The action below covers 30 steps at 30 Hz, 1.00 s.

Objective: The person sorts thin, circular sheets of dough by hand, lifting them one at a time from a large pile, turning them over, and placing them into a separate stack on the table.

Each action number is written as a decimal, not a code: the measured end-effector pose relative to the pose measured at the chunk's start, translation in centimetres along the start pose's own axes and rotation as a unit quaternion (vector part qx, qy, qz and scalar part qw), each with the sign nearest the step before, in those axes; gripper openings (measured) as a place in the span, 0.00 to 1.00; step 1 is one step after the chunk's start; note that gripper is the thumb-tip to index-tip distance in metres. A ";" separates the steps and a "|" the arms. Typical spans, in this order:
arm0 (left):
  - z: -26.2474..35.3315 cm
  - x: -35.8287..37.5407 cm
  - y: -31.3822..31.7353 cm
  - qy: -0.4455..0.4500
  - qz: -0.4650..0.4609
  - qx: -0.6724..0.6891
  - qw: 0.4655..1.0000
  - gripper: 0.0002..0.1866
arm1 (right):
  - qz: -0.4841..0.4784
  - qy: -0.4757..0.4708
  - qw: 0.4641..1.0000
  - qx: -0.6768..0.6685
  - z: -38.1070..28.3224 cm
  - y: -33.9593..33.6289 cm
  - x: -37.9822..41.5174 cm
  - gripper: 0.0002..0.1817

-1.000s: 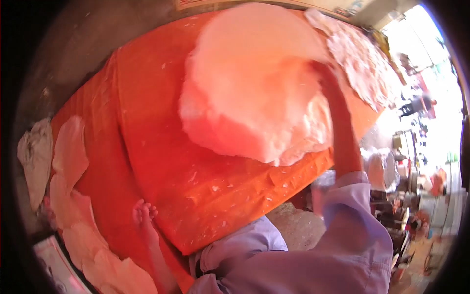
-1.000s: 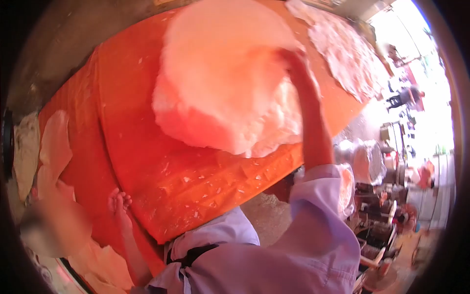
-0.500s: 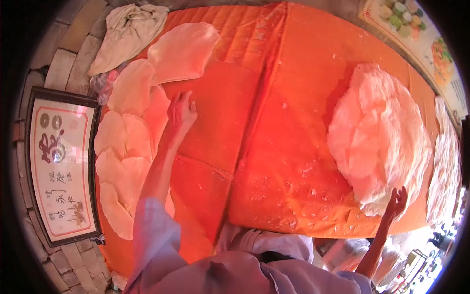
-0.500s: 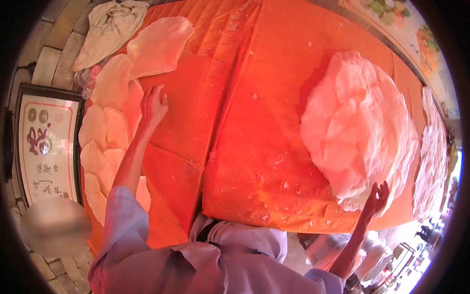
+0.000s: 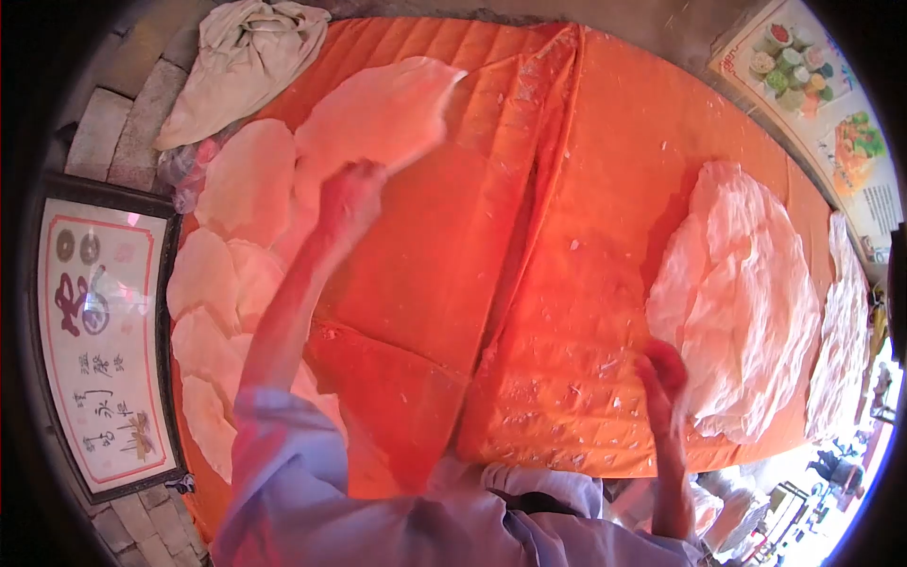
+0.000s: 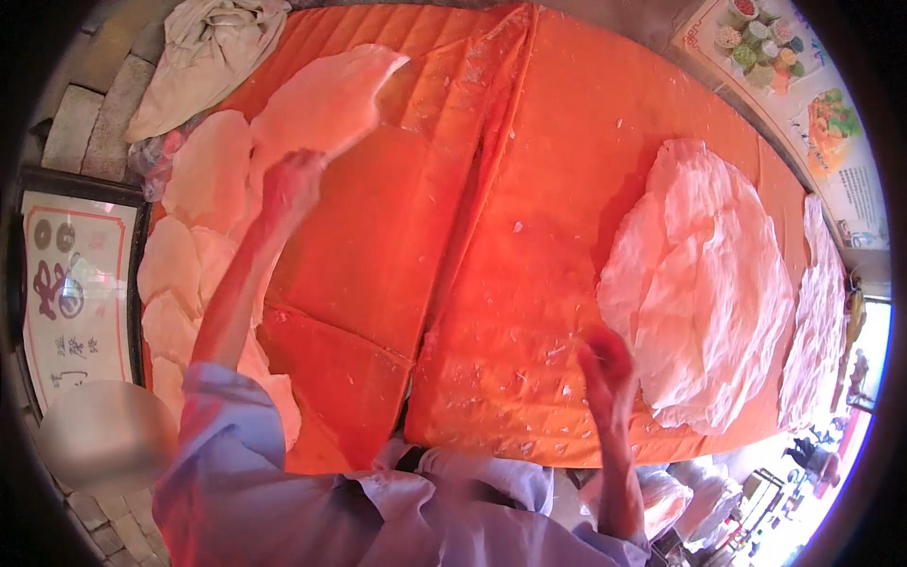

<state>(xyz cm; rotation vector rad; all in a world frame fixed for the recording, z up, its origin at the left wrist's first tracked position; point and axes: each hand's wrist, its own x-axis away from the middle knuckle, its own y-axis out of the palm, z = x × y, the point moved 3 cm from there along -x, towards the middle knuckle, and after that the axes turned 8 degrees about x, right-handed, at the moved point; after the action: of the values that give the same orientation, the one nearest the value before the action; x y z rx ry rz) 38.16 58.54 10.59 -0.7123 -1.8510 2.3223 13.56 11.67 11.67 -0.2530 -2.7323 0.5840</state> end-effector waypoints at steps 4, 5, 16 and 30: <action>14.0 8.4 -0.9 0.101 -0.056 0.093 0.989 0.16 | -0.166 0.168 0.940 -0.246 -2.6 9.8 -3.3 0.23; 16.9 11.1 0.0 0.100 -0.060 0.134 0.984 0.16 | -0.190 0.208 0.904 -0.321 -3.3 11.7 -3.5 0.24; 27.4 28.9 4.7 -0.529 -0.110 0.817 0.200 0.24 | -0.086 0.084 0.968 -0.222 -6.7 12.2 -0.8 0.13; 26.9 23.8 2.7 -0.308 0.122 0.935 0.126 0.34 | -0.131 -0.271 0.926 0.228 -6.7 9.9 7.5 0.30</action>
<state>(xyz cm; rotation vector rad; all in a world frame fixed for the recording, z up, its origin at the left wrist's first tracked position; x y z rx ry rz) 6.60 41.91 5.14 0.5582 2.1147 2.4091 10.00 24.84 15.35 0.4478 -2.9351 1.3408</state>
